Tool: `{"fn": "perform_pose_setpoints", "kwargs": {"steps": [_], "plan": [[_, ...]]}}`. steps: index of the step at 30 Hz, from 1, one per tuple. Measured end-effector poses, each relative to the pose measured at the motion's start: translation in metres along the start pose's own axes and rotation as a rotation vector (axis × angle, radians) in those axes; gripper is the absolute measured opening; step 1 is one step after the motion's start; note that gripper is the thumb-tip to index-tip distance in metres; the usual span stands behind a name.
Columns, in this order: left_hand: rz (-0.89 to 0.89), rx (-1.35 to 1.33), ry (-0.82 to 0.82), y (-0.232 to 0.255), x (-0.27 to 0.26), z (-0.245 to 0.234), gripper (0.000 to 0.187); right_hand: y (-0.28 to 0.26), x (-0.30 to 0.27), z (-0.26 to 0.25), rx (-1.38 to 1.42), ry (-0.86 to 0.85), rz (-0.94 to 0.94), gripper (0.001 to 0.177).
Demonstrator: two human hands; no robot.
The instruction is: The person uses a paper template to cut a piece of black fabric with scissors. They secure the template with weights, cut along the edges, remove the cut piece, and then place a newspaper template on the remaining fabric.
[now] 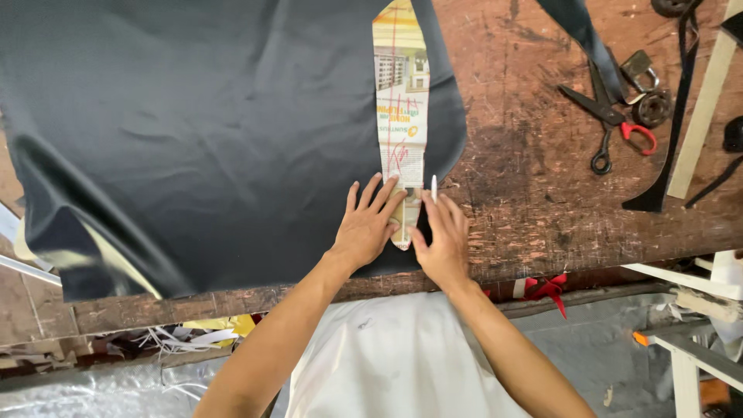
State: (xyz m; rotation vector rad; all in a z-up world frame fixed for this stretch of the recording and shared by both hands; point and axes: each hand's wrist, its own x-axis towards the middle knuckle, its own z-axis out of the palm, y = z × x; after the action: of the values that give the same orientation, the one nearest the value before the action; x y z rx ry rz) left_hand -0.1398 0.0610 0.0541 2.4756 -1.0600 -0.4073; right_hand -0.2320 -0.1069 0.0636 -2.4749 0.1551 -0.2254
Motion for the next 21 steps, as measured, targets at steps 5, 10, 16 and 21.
{"fn": "perform_pose_setpoints", "kwargs": {"steps": [5,10,16,21], "plan": [[-0.004,-0.007,-0.025,-0.002,0.005,-0.004,0.073,0.001,-0.002,0.002,-0.012,-0.133,-0.012,0.085],[-0.016,-0.005,-0.036,-0.001,0.004,-0.003,0.073,0.004,-0.009,-0.005,0.006,-0.211,-0.036,0.097],[-0.016,-0.009,-0.038,-0.001,0.003,-0.005,0.077,0.0,-0.006,-0.002,0.035,-0.268,0.038,0.107],[-0.019,-0.008,-0.056,-0.001,0.003,-0.004,0.079,0.001,-0.009,0.001,0.061,-0.3,0.079,0.108]]}}
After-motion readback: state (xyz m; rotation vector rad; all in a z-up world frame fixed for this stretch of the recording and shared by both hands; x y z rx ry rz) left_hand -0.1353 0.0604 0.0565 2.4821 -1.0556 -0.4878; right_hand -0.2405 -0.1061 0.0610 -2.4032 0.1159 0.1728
